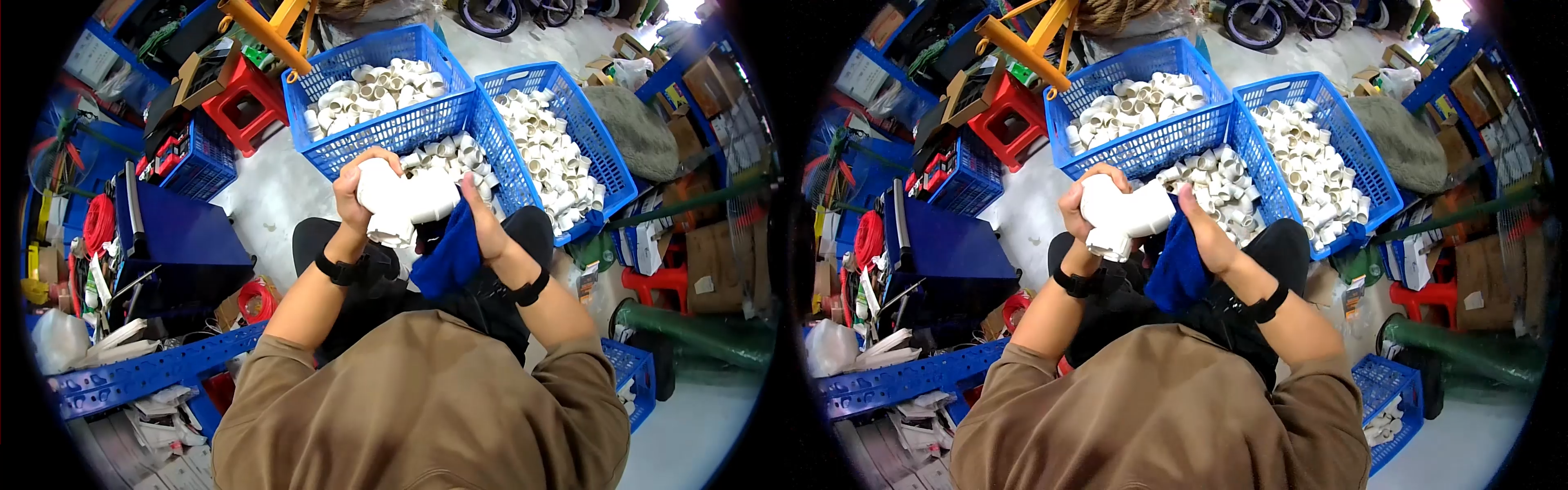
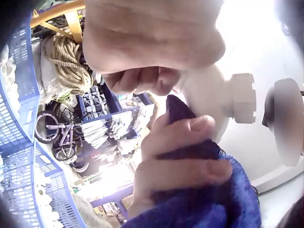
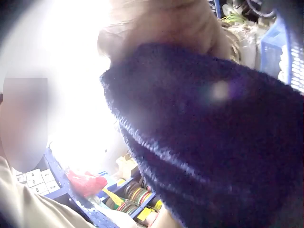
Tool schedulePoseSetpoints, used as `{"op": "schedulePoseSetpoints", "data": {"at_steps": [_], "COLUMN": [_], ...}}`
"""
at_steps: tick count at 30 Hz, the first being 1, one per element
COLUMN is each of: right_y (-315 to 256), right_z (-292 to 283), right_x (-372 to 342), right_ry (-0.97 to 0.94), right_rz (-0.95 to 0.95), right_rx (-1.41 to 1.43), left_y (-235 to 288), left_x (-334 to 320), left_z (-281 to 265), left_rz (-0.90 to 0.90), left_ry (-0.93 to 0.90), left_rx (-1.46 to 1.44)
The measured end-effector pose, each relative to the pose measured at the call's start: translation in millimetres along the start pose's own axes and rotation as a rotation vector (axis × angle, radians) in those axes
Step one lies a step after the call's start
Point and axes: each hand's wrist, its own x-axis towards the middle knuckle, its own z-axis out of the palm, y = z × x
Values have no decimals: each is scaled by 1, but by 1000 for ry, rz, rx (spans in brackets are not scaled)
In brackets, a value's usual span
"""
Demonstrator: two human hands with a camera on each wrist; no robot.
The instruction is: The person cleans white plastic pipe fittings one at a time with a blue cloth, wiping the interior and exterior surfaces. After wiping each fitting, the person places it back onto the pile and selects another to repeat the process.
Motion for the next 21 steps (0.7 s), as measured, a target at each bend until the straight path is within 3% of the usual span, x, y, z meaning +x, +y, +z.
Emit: {"op": "schedulePoseSetpoints", "data": {"at_steps": [2, 4, 7, 8, 10, 11, 12, 14, 16, 18, 21], "right_y": [14, 21, 26, 30, 31, 36, 33, 21, 13, 6, -2], "right_z": [3, 12, 31, 25, 35, 23, 18, 16, 12, 9, 6], "right_x": [4, 19, 25, 25, 25, 35, 37, 38, 33, 34, 41], "right_ry": [221, 320, 421, 446, 693, 640, 850, 838, 809, 709, 755], "right_rz": [-127, -499, -596, -545, -745, -897, -1025, -1193, -1257, -1300, -1065], "right_rx": [54, -165, -65, -70, -545, -653, -1030, -1313, -1645, -1598, -1404], "left_y": [-5, -11, -17, -19, -17, -15, -12, 7, 15, 13, 12], "left_x": [-2, -9, -10, -10, -9, -12, -13, -11, -12, -14, -13], "left_z": [13, 30, 41, 39, 38, 37, 38, 47, 50, 46, 46], "left_rz": [66, 135, 305, 307, 554, 529, 531, 506, 480, 458, 540], "left_ry": [132, 265, 347, 341, 317, 283, 283, 237, 214, 180, 147], "left_rx": [-19, 137, 599, 595, 985, 952, 950, 1190, 1249, 1232, 1279]}}
